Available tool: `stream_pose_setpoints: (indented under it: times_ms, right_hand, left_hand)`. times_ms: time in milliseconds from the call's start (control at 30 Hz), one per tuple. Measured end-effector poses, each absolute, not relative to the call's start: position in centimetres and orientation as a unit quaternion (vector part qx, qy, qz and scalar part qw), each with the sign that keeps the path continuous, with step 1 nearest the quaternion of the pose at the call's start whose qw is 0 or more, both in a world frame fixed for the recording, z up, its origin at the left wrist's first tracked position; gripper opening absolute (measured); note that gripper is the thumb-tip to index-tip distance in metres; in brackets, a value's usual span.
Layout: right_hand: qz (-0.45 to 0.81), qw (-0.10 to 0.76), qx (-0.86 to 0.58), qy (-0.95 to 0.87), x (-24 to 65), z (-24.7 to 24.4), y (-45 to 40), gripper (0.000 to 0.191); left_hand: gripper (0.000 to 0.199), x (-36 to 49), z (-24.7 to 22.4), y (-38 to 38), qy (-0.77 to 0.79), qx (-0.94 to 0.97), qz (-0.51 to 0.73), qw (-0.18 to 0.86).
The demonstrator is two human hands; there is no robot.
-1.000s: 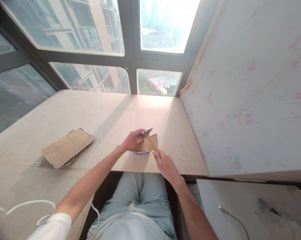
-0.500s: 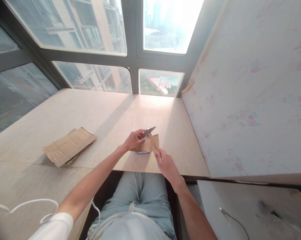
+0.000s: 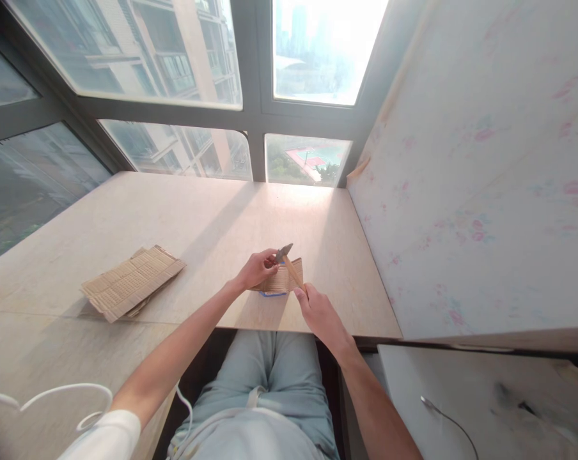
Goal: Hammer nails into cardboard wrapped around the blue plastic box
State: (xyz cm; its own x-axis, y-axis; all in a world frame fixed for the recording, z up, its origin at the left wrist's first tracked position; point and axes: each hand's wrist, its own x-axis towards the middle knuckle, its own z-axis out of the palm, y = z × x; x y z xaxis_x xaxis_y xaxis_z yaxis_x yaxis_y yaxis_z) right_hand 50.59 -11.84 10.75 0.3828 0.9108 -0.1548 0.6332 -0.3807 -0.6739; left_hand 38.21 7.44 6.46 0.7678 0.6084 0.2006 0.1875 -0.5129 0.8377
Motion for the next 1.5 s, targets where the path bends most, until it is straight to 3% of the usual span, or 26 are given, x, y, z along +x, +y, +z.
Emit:
stream_pose_setpoints:
  times_ms: [267, 533, 1200, 1500]
  right_hand:
    - [0.257, 0.264, -0.789, -0.492, 50.4, 10.9, -11.8, 0.034]
    - [0.281, 0.316, -0.781, -0.460, 50.7, 11.2, -12.1, 0.040]
    - [0.363, 0.357, -0.774, -0.377, 50.7, 10.9, -13.9, 0.037]
    - [0.374, 0.364, -0.766, -0.376, 50.7, 10.4, -14.4, 0.036]
  left_hand:
    - [0.035, 38.1, 6.4, 7.4, 0.234, 0.842, 0.244, 0.420]
    - [0.028, 38.1, 6.3, 7.4, 0.230, 0.856, 0.238, 0.397]
    - [0.057, 37.9, 6.1, 7.9, 0.226, 0.877, 0.203, 0.372]
    - [0.052, 36.8, 6.7, 8.3, 0.205, 0.903, 0.183, 0.330]
